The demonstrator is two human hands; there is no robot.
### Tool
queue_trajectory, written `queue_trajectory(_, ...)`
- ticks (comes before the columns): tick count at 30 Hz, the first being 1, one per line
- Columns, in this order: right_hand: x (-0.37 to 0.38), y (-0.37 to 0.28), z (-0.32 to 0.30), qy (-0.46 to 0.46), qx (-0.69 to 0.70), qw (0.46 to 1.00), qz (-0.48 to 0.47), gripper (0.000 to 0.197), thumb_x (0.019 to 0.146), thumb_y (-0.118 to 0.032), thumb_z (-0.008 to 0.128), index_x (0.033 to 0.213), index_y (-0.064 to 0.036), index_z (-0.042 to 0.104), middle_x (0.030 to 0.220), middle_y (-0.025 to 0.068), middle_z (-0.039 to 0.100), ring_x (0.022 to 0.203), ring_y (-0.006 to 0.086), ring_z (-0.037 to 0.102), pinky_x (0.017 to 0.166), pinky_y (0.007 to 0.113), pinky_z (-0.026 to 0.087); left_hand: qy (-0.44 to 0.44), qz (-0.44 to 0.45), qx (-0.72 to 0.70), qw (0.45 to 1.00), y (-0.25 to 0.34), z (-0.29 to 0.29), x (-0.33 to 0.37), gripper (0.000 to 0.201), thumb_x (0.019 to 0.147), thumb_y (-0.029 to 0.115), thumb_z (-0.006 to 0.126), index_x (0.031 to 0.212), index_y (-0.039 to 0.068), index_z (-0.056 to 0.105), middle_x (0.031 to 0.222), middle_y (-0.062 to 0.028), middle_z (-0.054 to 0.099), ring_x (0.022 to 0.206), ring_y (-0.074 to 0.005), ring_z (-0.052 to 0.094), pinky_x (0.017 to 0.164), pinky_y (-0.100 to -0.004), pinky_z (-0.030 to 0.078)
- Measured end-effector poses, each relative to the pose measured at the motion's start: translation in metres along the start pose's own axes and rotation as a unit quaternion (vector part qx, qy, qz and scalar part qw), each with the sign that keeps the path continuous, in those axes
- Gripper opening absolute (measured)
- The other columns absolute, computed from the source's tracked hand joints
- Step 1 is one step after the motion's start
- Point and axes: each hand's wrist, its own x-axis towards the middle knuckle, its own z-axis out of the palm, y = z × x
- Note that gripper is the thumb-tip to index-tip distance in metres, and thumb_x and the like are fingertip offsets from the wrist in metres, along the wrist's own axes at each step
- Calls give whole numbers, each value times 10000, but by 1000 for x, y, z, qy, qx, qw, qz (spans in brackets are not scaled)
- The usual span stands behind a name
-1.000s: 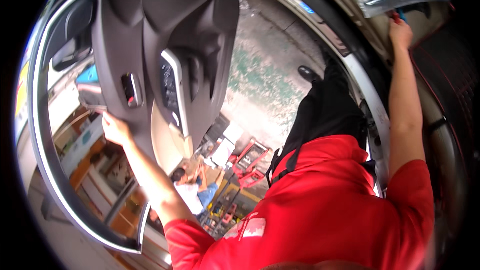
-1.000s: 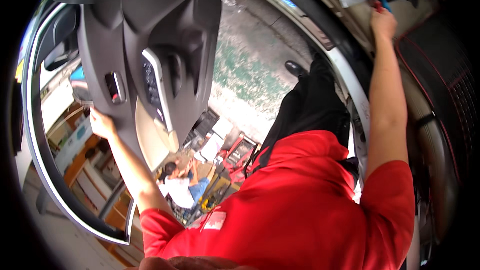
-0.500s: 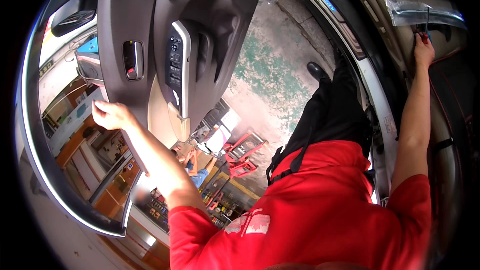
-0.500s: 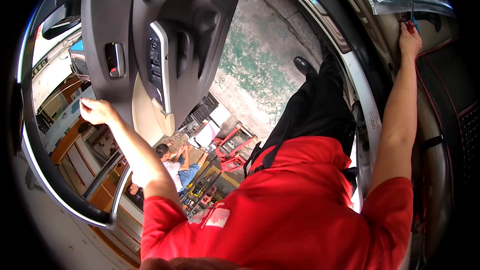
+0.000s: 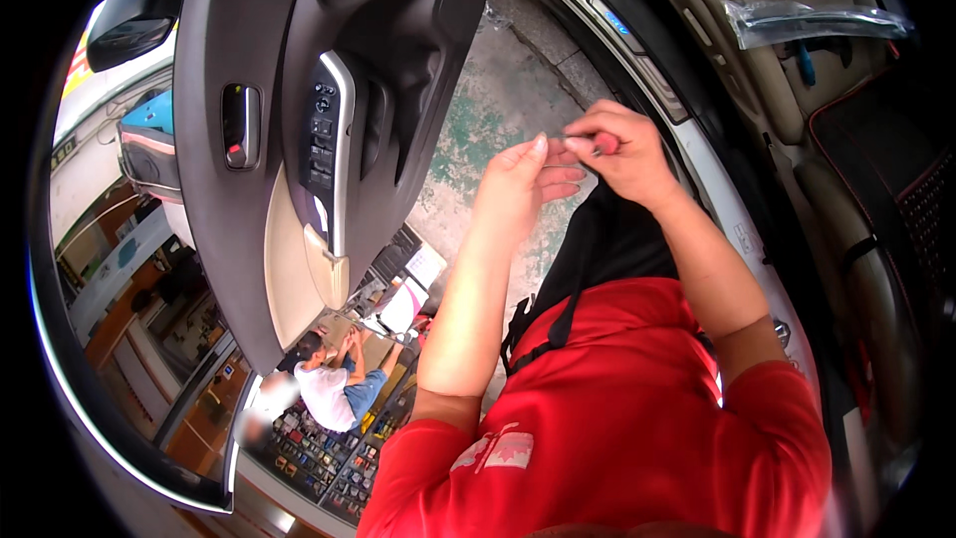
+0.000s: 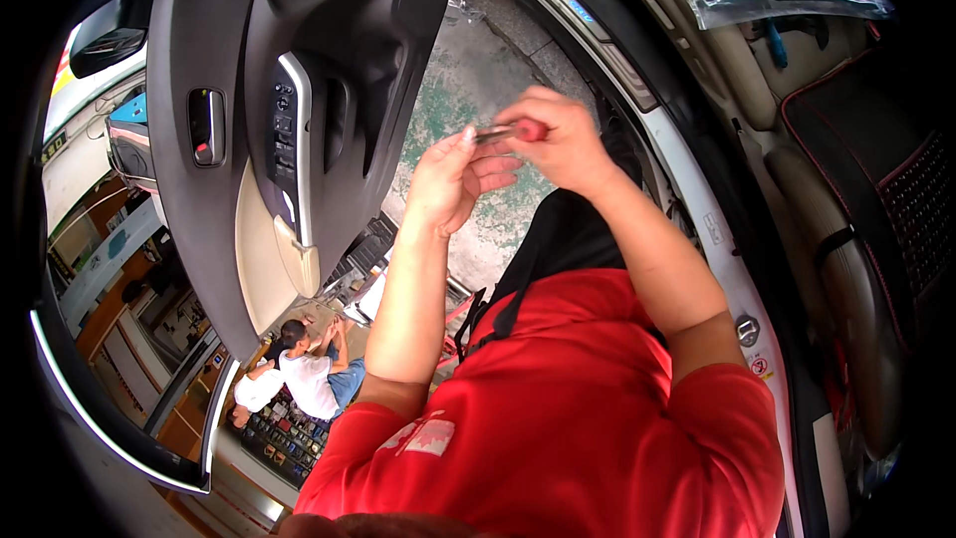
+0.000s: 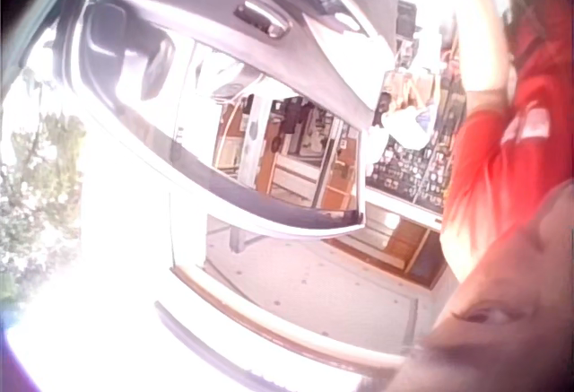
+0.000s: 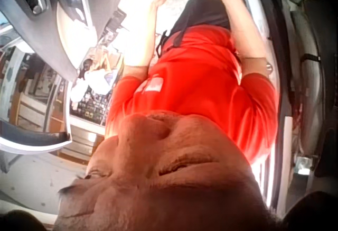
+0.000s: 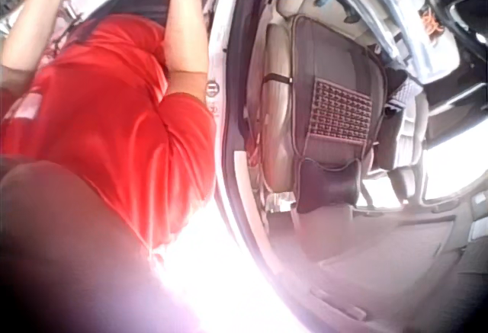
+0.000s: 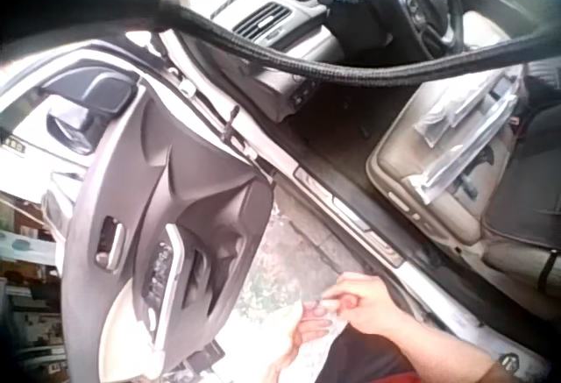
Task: The person removes a plastic cover from the car door's A-pillar, then uses a screwdriver to remove screws from the door panel. They pry the panel loose with a tool and detach it from the door frame.
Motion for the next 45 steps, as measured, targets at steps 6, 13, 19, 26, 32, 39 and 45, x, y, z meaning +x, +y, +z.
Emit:
queue_trajectory(6, 10, -11, 43, -92, 59, 994, -26, 221, 719, -5, 738, 934, -40, 701, 833, 68, 619, 779, 201, 613, 673, 300, 480, -29, 31, -37, 998, 2, -39, -28, 354, 988, 280, 564, 1149, -30, 621, 1072, -172, 681, 896, -265, 694, 756, -391, 588)
queue_trajectory(13, 6, -24, 71, -125, 34, 991, -26, 232, 737, -68, 774, 957, -57, 699, 840, 76, 619, 795, 221, 620, 703, 317, 493, 5, 59, -69, 996, -5, -70, -42, 220, 954, 223, 630, 1027, 16, 639, 996, -123, 693, 863, -235, 669, 782, -385, 543)
queue_trajectory(19, -1, -57, 99, -101, -170, 978, 70, 509, 834, -157, 704, 1296, -60, 517, 987, 154, 617, 931, 370, 630, 788, 414, 520, 70, 266, -172, 946, 22, -118, -51, 208, 1010, 209, 522, 1064, 21, 595, 1030, -130, 671, 952, -280, 662, 869, -441, 547)
queue_trajectory(26, -17, -95, 116, -142, -76, 985, -57, 481, 816, -32, 615, 1290, -9, 536, 1094, 163, 610, 945, 348, 644, 800, 399, 539, 50, 307, -251, 917, 91, -158, -70, 230, 1014, 221, 500, 1097, 25, 588, 1087, -126, 669, 1112, -316, 621, 1020, -519, 457)
queue_trajectory(32, -8, -96, 120, -142, -74, 986, -54, 461, 815, -32, 598, 1274, -11, 558, 1108, 159, 614, 936, 335, 648, 803, 393, 541, 35, 302, -312, 900, 94, -153, -76, 248, 1006, 161, 503, 1146, -25, 589, 1138, -150, 663, 1128, -299, 615, 1008, -479, 470)
queue_trajectory(39, -5, -101, 115, -160, -67, 984, -34, 472, 803, -35, 599, 1275, -22, 568, 1082, 156, 619, 943, 348, 640, 811, 397, 533, 36, 314, -297, 901, 88, -152, -77, 252, 1008, 169, 509, 1155, -20, 586, 1127, -148, 665, 1122, -292, 614, 1011, -473, 468)
queue_trajectory(45, 5, -106, 110, -235, 153, 954, 102, 453, 865, -50, 586, 1316, -18, 559, 976, 93, 661, 774, 190, 632, 676, 316, 511, 50, 315, -275, 907, 90, -157, -80, 237, 1003, 171, 519, 1143, -6, 595, 1091, -132, 672, 1099, -279, 619, 1021, -470, 457)
